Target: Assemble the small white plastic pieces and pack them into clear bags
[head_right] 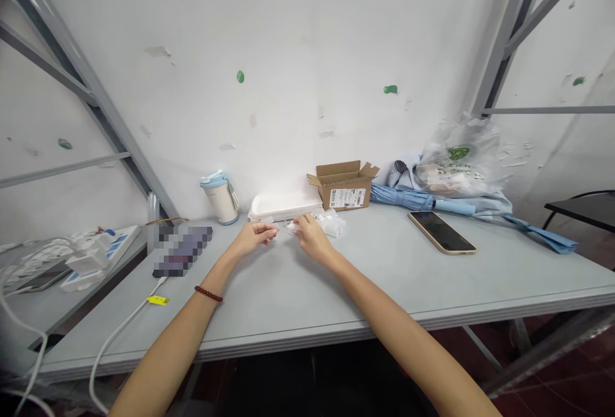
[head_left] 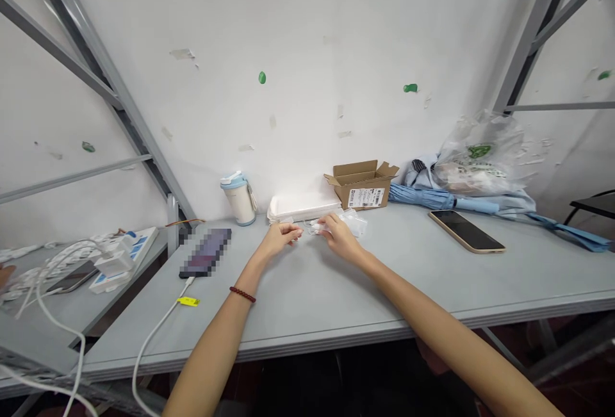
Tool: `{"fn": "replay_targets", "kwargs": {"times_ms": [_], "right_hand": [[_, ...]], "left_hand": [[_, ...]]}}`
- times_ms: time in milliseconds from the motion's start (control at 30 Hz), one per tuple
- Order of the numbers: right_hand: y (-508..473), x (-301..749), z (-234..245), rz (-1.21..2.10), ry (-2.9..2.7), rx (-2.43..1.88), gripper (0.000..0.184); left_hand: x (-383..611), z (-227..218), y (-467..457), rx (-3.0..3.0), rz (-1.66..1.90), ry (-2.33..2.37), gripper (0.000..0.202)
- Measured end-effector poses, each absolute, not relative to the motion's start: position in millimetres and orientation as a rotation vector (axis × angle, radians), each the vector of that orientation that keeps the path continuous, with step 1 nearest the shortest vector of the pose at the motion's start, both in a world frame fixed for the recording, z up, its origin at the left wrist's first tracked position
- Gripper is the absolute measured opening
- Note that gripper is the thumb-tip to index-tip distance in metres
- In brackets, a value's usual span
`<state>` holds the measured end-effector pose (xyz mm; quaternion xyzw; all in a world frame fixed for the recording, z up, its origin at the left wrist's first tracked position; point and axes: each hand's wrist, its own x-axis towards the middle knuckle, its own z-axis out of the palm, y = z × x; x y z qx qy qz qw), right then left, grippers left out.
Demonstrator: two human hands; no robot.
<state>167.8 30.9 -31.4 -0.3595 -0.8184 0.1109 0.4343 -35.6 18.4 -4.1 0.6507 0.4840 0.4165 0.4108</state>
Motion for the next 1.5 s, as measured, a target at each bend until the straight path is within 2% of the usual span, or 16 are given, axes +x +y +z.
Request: {"fn": "replay_targets", "kwargs": {"times_ms": [1500], "right_hand": [[21,164,-26,0.319,-2.073,-0.848,0.017]], "left_hand": [[-29,4,7,1.507,1.051,1.113,0.031]]}}
